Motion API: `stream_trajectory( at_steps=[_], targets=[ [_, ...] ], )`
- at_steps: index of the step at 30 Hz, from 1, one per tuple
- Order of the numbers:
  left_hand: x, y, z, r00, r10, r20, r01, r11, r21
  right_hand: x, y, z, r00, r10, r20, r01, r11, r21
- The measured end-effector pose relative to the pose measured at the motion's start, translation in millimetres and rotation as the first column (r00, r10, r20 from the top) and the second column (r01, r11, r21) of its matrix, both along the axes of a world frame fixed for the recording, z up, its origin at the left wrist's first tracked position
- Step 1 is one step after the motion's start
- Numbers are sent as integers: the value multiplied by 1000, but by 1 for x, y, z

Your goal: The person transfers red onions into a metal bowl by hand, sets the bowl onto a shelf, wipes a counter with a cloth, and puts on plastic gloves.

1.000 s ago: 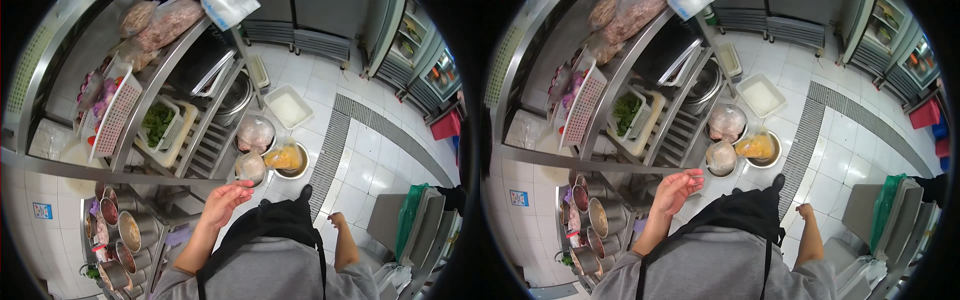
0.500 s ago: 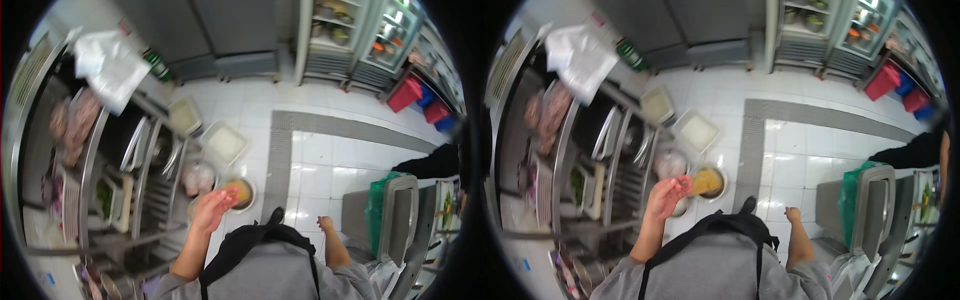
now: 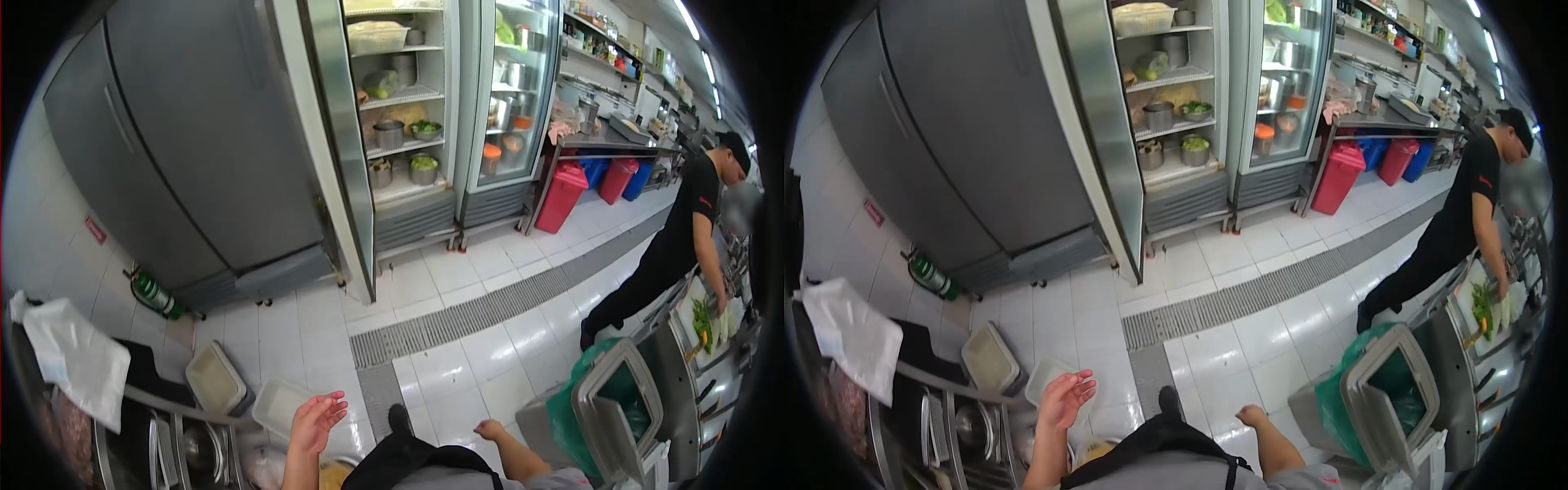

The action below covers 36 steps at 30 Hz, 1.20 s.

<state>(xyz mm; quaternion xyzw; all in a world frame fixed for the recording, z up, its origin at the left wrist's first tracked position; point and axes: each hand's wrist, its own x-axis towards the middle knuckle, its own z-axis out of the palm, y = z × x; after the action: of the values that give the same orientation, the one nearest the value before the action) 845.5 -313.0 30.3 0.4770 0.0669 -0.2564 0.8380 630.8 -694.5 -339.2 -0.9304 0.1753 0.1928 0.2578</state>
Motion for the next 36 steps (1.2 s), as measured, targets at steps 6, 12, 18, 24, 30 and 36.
stream_trajectory(
  at_steps=[6, 12, 18, 24, 30, 36],
  targets=[
    [194, -62, 22, 973, 119, 196, -148, 979, 140, 47, -84, 34, 670, -685, -286, 742, 608, 280],
    [380, -131, 152, 617, 501, 607, -587, 807, -70, 39, -152, -21, 615, -770, -170, 783, 571, 245],
    [473, -164, 300, 392, 364, 845, -244, 927, -286, 81, -267, 1, 737, -668, -99, 664, 691, 285],
    [469, -197, 302, 99, 597, 796, -732, 586, -348, 192, -412, 21, 820, -557, 132, 524, 823, 221],
    [449, -215, 303, 174, 549, 817, -699, 653, -290, 344, -544, 15, 827, -447, 342, 411, 895, 174],
    [420, -293, 300, 60, 648, 759, -733, 545, -407, 467, -628, 2, 919, -375, 126, 337, 909, 246]
  ],
)
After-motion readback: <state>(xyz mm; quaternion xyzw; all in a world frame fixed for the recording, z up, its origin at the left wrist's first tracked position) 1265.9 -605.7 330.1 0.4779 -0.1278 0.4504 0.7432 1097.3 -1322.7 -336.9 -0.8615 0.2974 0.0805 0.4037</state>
